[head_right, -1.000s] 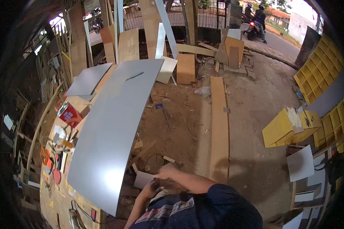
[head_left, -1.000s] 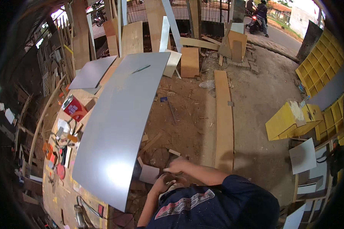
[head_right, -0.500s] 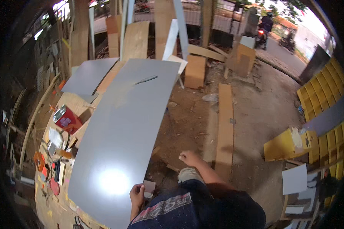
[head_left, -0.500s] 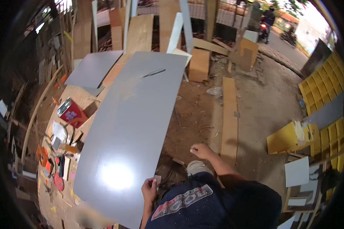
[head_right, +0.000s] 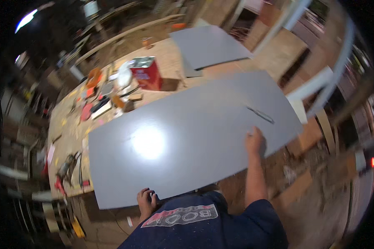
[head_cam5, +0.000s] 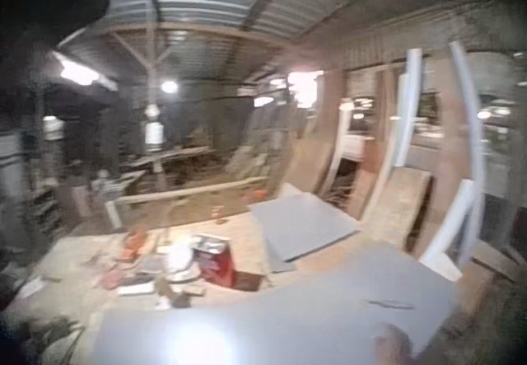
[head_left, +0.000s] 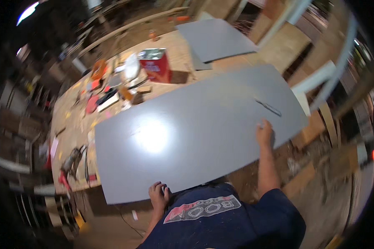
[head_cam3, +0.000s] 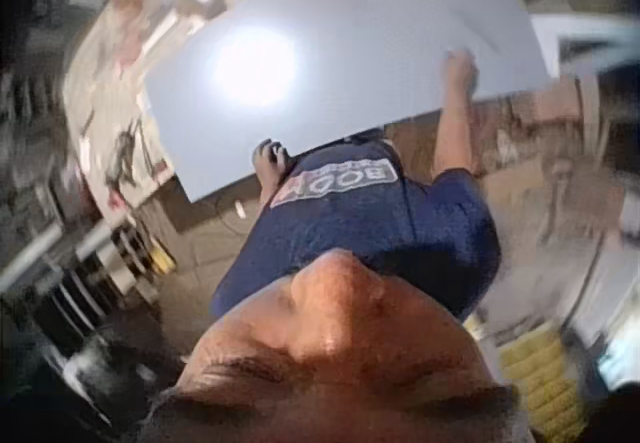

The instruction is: The person uses a hand router to trim or shape the edges of a gray-coated wood panel, then checks the edge by hand and moves the panel to a different position to continue the work.

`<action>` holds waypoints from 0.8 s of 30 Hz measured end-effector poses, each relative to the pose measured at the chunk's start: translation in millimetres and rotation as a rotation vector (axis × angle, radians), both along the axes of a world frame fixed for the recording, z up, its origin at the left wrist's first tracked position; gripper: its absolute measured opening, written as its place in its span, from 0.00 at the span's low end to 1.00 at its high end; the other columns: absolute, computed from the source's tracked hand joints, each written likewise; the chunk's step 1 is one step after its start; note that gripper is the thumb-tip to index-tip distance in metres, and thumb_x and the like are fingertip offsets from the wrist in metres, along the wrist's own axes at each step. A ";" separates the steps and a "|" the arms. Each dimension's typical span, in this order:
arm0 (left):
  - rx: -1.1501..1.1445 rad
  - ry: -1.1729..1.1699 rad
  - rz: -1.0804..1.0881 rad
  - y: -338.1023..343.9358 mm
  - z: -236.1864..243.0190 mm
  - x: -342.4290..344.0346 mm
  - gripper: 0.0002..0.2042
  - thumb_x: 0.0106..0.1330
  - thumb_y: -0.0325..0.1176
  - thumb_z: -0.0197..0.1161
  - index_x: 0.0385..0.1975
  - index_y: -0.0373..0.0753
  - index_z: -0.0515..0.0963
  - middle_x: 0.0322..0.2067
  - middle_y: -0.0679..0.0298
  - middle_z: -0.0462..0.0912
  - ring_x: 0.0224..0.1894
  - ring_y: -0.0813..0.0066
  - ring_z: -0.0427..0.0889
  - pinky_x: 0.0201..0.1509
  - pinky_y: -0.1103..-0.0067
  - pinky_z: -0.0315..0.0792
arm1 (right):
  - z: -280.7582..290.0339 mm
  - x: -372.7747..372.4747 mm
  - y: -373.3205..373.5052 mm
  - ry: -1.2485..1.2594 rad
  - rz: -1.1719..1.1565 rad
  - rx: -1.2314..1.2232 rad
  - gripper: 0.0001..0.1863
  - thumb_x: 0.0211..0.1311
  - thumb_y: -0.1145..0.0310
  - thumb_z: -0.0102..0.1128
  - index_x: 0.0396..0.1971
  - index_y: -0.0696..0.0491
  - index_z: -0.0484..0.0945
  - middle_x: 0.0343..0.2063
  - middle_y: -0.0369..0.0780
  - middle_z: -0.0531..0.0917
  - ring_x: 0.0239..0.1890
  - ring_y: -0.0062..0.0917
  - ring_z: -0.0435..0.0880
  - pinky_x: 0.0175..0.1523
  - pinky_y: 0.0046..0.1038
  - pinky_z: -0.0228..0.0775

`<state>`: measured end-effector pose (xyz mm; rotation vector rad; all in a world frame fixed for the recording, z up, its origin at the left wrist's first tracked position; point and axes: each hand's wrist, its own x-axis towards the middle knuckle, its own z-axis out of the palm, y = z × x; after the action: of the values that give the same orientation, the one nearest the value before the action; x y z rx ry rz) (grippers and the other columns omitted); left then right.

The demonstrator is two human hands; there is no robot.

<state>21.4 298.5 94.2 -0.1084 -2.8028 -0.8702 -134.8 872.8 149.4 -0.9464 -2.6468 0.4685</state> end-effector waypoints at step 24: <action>1.530 -0.667 1.217 21.6 11.8 23.9 0.08 0.78 0.30 0.65 0.40 0.31 0.81 0.40 0.58 0.84 0.40 0.67 0.87 0.50 0.70 0.88 | -76.2 -308.6 -303.8 0.108 1.064 0.159 0.21 0.70 0.68 0.65 0.62 0.51 0.80 0.52 0.47 0.82 0.58 0.44 0.78 0.66 0.46 0.69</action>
<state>45.2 320.1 106.0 1.9595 -1.1134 -2.2976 -443.4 569.0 73.3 0.5958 -2.8114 0.4700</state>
